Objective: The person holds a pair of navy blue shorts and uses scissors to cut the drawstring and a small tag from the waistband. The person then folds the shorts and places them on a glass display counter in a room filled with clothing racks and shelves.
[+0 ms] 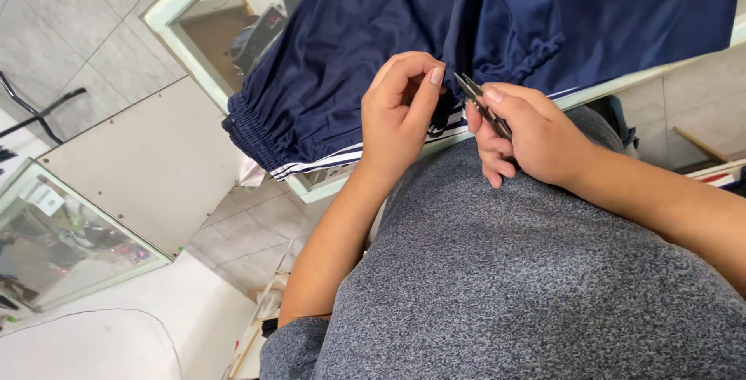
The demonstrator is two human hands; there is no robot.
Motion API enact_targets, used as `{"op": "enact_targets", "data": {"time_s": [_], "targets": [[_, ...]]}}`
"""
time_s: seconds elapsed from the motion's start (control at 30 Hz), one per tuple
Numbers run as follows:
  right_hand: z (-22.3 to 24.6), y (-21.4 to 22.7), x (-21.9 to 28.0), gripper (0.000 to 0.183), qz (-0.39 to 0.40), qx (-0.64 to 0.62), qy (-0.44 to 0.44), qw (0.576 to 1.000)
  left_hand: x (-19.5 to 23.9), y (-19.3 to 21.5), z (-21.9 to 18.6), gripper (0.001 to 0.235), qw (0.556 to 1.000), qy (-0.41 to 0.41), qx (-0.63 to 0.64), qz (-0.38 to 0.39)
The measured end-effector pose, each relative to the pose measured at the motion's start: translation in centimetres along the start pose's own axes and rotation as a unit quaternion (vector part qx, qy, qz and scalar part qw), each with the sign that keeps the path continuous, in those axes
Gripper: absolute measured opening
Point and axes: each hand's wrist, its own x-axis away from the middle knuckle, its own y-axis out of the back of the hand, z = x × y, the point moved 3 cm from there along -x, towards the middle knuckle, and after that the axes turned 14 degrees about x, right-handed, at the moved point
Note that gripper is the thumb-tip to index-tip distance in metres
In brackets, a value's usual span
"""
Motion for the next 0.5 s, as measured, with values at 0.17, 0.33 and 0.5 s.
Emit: {"op": "enact_targets", "data": {"time_s": [0.17, 0.33, 0.5], "targets": [[0.8, 0.3, 1.3, 0.039, -0.012, -0.050, -0.057, 0.997, 0.1, -1.2, -0.4, 0.006, 0.999, 0.000, -0.032, 0.026], [0.4, 0.9, 2.0, 0.034, 0.007, -0.138, -0.106, 0.985, -0.1, -1.9, -0.7, 0.005, 0.995, -0.017, -0.072, 0.061], [0.2, 1.3, 2.0, 0.034, 0.007, -0.164, -0.115, 0.980, -0.1, -2.6, -0.7, 0.004, 0.992, -0.021, -0.089, 0.081]]}}
